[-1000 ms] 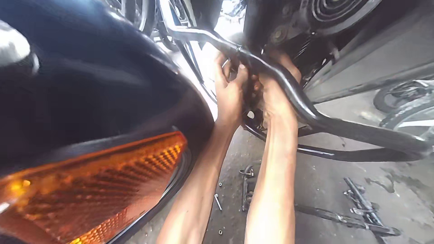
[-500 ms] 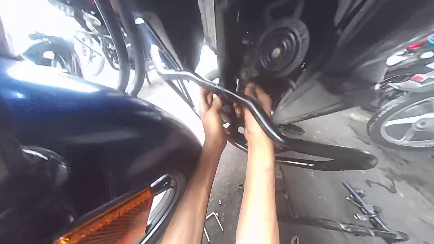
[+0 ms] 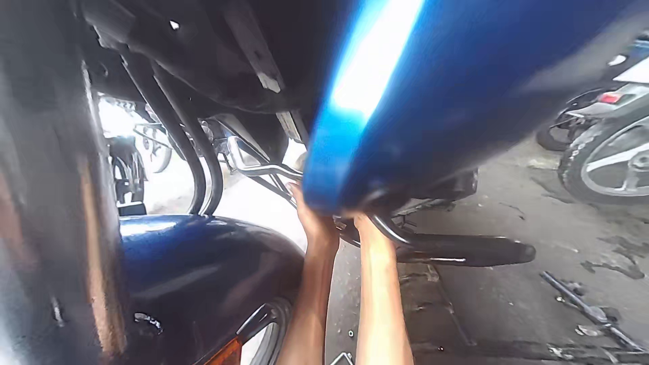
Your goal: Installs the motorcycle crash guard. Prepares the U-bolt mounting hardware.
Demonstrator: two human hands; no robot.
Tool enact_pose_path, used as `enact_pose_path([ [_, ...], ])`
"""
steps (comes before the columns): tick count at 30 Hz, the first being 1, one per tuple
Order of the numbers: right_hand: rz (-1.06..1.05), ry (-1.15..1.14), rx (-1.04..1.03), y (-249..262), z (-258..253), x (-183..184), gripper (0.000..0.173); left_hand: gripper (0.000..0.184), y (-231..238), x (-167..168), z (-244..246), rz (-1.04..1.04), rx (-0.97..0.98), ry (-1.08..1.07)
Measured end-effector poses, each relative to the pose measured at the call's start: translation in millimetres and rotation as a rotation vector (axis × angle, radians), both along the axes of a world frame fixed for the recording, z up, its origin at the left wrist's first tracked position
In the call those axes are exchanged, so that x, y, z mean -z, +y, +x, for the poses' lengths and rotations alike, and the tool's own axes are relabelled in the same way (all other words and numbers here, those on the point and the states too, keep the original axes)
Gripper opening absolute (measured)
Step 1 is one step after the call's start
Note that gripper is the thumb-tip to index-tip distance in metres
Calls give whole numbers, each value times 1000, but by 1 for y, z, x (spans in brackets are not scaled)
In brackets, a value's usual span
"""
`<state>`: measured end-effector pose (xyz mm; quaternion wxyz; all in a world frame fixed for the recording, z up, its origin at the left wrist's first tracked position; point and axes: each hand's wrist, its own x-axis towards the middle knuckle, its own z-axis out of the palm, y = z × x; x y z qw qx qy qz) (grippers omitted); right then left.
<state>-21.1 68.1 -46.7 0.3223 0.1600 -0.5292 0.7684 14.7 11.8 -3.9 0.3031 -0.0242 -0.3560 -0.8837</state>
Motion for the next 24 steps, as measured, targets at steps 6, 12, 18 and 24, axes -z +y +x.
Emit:
enact_pose_path([
  [6,-176,-130,-28,-1,35,-49,22,35,6,-4,11,-21,-84,-49],
  [12,-74,-85,-352,-7,-2,-20,30,46,2,-10,10,18,-53,-32],
  [18,294,-415,-338,-45,82,-123,27,48,4,-12,15,-17,-61,-44],
  [24,-434,-281,-96,-26,36,-44,18,54,-1,2,-1,-44,-44,-36],
])
